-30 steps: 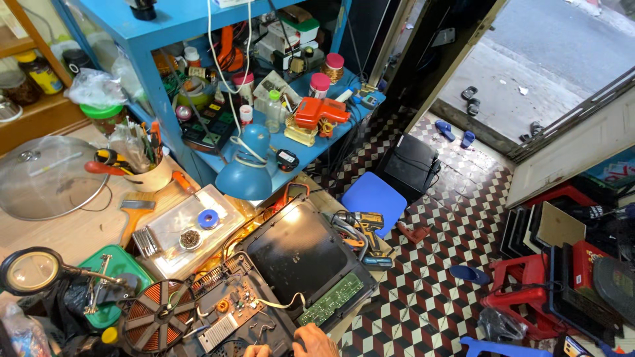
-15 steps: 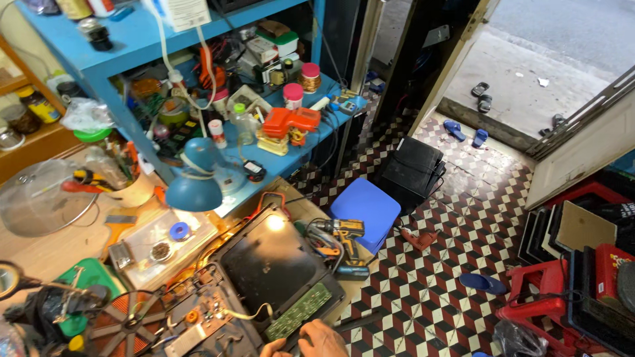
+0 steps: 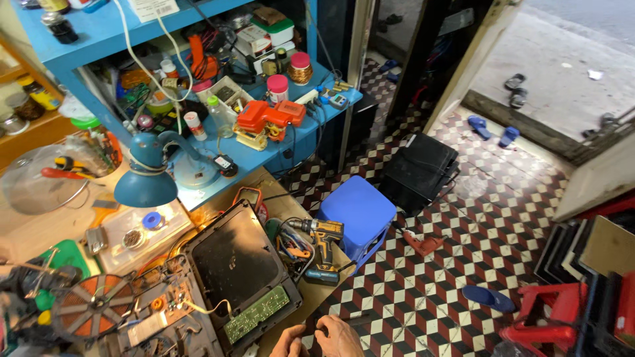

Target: The person uses a cordless drill to remove screws from a fan and a circuit board inside an open electronic device. They then lift out the fan and the circuit board, disconnecting wires as needed.

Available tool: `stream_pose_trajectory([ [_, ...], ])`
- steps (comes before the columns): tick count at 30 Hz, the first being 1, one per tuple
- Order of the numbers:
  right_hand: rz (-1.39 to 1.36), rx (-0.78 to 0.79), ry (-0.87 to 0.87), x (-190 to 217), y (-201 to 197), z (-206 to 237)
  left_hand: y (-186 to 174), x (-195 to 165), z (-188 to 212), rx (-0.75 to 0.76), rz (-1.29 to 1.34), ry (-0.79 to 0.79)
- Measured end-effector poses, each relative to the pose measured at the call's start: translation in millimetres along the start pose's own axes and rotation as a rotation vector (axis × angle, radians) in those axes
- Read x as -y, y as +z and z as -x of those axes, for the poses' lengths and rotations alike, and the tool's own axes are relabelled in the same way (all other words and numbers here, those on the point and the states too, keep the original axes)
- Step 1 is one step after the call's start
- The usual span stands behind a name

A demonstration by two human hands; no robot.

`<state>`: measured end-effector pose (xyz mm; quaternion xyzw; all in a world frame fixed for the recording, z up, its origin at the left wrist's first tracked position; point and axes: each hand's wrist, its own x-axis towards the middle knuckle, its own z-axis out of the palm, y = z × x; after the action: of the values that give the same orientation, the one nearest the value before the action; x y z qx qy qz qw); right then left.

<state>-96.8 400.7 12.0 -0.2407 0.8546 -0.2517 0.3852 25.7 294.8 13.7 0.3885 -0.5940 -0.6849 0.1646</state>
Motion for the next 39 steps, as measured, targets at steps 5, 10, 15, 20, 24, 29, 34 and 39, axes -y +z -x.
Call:
stream_pose_trajectory([
  [5, -0.031, -0.072, -0.076, -0.4, -8.1, 0.4, 1.1, -2.8, -7.6, -0.057, -0.180, -0.133],
  [10, -0.062, 0.010, -0.023, 16.2, -20.1, -2.7, -19.0, -18.3, -14.9, 0.074, -0.262, -0.331],
  [15, -0.043, -0.110, -0.062, 24.0, -19.4, -33.3, -19.9, -29.2, -50.5, 0.096, -0.088, -0.298],
  [20, -0.114, -0.242, -0.043, 25.3, -38.5, -71.4, -19.1, -43.9, -107.6, 0.155, 0.061, -0.181],
  [24, -0.115, -0.223, 0.117, 36.8, -63.6, -98.0, -26.2, -65.4, -139.8, 0.233, 0.083, -0.150],
  [29, -0.140, -0.235, 0.072, 40.8, -88.2, -140.3, -37.4, -70.7, -166.0, 0.238, -0.073, 0.001],
  [34, -0.134, -0.374, -0.043, 75.7, -168.4, -224.0, -20.9, -130.9, -207.2, 0.145, -0.121, 0.136],
  [39, -0.214, -0.470, -0.221, 145.1, -302.2, -335.9, 32.4, -251.0, -294.7, 0.054, -0.357, -0.182],
])
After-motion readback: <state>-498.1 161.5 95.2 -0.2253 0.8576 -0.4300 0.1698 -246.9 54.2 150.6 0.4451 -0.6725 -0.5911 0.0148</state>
